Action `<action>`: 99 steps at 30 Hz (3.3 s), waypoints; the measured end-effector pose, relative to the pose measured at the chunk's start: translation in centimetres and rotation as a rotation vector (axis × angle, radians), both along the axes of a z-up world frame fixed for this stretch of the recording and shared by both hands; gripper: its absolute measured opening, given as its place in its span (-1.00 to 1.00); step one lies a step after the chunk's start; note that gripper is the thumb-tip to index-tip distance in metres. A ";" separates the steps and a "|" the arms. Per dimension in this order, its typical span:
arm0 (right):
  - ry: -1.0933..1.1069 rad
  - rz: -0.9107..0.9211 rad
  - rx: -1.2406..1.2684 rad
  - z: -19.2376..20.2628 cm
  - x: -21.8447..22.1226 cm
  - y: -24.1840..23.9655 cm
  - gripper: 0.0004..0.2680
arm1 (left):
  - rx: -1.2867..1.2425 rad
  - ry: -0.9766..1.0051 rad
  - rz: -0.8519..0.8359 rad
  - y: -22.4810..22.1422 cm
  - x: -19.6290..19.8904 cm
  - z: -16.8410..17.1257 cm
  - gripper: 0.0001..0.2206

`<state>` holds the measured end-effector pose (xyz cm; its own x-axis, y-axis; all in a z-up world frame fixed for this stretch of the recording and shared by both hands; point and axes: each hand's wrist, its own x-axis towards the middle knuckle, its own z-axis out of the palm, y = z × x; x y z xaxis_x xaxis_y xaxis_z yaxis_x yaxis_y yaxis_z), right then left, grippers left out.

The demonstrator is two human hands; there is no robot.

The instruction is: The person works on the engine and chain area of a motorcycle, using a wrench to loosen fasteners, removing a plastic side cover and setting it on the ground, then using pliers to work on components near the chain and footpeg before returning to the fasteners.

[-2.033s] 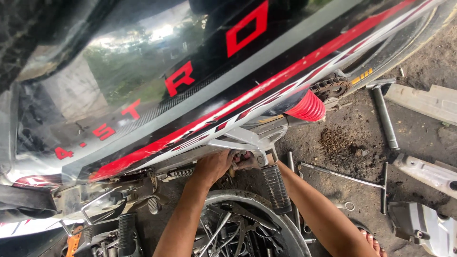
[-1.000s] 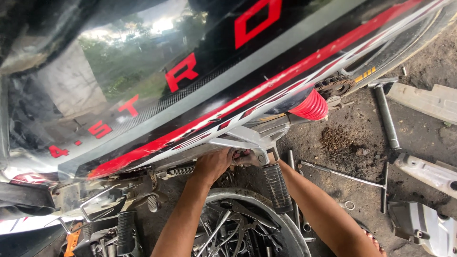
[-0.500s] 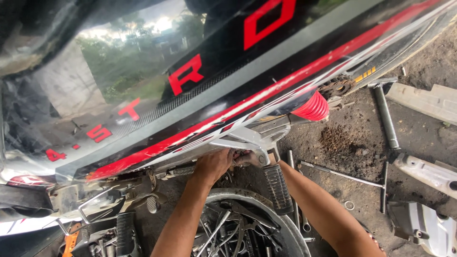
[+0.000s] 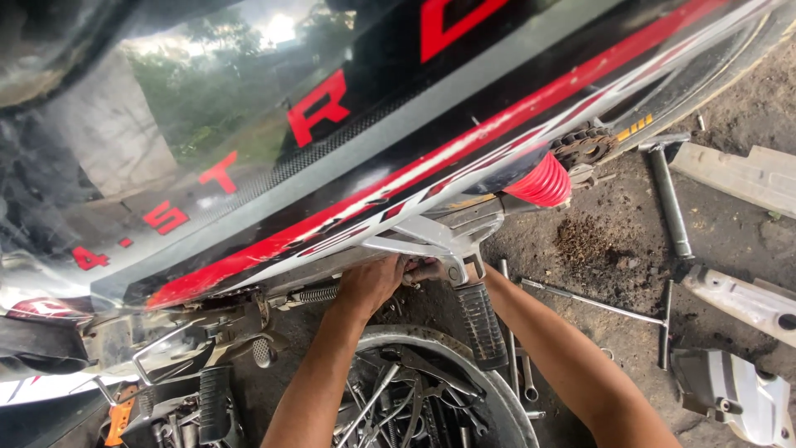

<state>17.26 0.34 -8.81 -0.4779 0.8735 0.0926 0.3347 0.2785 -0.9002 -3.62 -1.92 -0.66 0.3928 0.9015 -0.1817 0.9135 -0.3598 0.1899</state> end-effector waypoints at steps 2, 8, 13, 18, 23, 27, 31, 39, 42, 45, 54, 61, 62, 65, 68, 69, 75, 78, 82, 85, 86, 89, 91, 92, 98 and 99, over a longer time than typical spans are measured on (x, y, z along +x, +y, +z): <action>0.000 -0.002 -0.025 0.6 0.0 0.0 -0.51 | 0.013 -0.025 -0.003 0.0 -0.1 -0.1 -0.72; 0.002 -0.017 -0.137 1.5 0.2 -0.3 -0.56 | -0.043 -0.041 0.017 0.1 0.1 0.6 -0.70; 0.005 -0.027 -0.216 2.4 0.1 -0.4 -0.60 | -0.052 -0.009 0.034 0.2 -0.2 0.1 -0.71; 0.033 0.008 -0.248 1.9 -0.8 0.7 -0.63 | -0.067 0.010 0.032 0.5 -0.6 1.0 -0.68; 0.114 0.028 -0.262 2.3 -0.9 0.7 -0.61 | -0.067 -0.043 0.041 0.7 -0.5 1.5 -0.67; 0.036 -0.050 -0.477 4.4 -1.4 0.1 -0.58 | -0.037 -0.100 0.034 0.4 -0.8 2.1 -0.67; -0.035 -0.059 -0.316 1.9 -1.6 0.1 -0.53 | -0.174 -0.024 0.083 0.0 -0.5 4.0 -0.68; -0.143 -0.031 -0.150 1.9 -2.6 0.3 -0.51 | 0.091 -0.063 -0.044 0.8 -1.9 0.8 -0.72; 0.011 -0.032 -0.251 -5.3 -3.3 0.7 -0.53 | 0.085 -0.034 -0.049 1.3 -2.6 -0.3 -0.74; 0.160 -0.018 -0.478 -3.4 -3.7 1.0 -0.57 | 0.185 -0.047 -0.083 1.5 -2.8 -0.2 -0.71; 0.030 -0.031 -0.400 -4.9 -4.0 0.3 -0.62 | 0.123 -0.069 -0.045 0.7 -2.3 1.5 -0.73; -0.173 -0.051 -0.018 1.1 -3.5 -0.7 -0.46 | 0.372 -0.183 -0.147 -0.8 -2.4 4.0 -0.75; -0.236 -0.044 -0.033 2.1 -3.7 -0.8 -0.50 | 0.362 -0.169 -0.138 -0.9 -2.7 3.8 -0.74; -0.213 -0.019 -0.032 -0.4 -3.8 -0.5 -0.54 | 0.310 -0.128 -0.125 -1.2 -2.9 2.9 -0.75; -0.081 -0.001 -0.042 -2.1 -3.2 0.1 -0.52 | 0.307 -0.104 -0.135 -0.9 -2.3 2.9 -0.76; -0.030 0.007 -0.076 -2.1 -3.2 0.2 -0.51 | 0.337 -0.101 -0.145 -0.8 -2.3 3.0 -0.76; 0.396 0.138 -0.283 2.3 -2.5 0.7 -0.52 | 0.332 -0.069 -0.136 -0.3 -1.7 4.2 -0.72; 0.405 0.129 -0.425 3.6 -2.8 0.8 -0.53 | 0.328 -0.070 -0.142 0.0 -1.9 3.6 -0.69; 0.204 0.112 -0.264 0.0 -3.1 0.7 -0.57 | 0.326 -0.056 -0.147 -0.1 -2.5 2.1 -0.74; 0.159 0.116 -0.173 -0.2 -3.6 0.9 -0.59 | 0.342 -0.029 -0.156 -0.2 -3.0 1.8 -0.78; 0.098 0.106 -0.133 -0.9 -3.5 1.0 -0.56 | 0.258 -0.018 -0.135 -0.1 -3.1 1.2 -0.79; 0.165 0.119 -0.204 -3.0 -3.8 1.2 -0.51 | 0.111 0.007 -0.092 -0.1 -3.7 0.3 -0.79; 0.291 0.140 -0.316 -3.0 -4.2 1.2 -0.48 | 0.046 0.020 -0.073 -0.1 -4.0 0.0 -0.79; 0.168 0.123 -0.288 -2.4 -4.3 1.1 -0.45 | 0.125 0.011 -0.102 -0.2 -4.1 -0.2 -0.79; 0.205 0.079 -0.255 -3.8 -5.5 0.9 -0.36 | 0.320 -0.009 -0.151 -0.6 -5.1 0.9 -0.76; 0.239 0.054 -0.162 -3.5 -5.7 0.7 -0.34 | 0.342 -0.014 -0.147 -0.8 -5.1 1.4 -0.75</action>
<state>11.55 1.04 -12.33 -0.5052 0.8602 0.0696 0.0963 0.1363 -0.9860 -8.76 -2.71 0.77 0.5231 0.8428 0.1265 0.8454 -0.5319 0.0480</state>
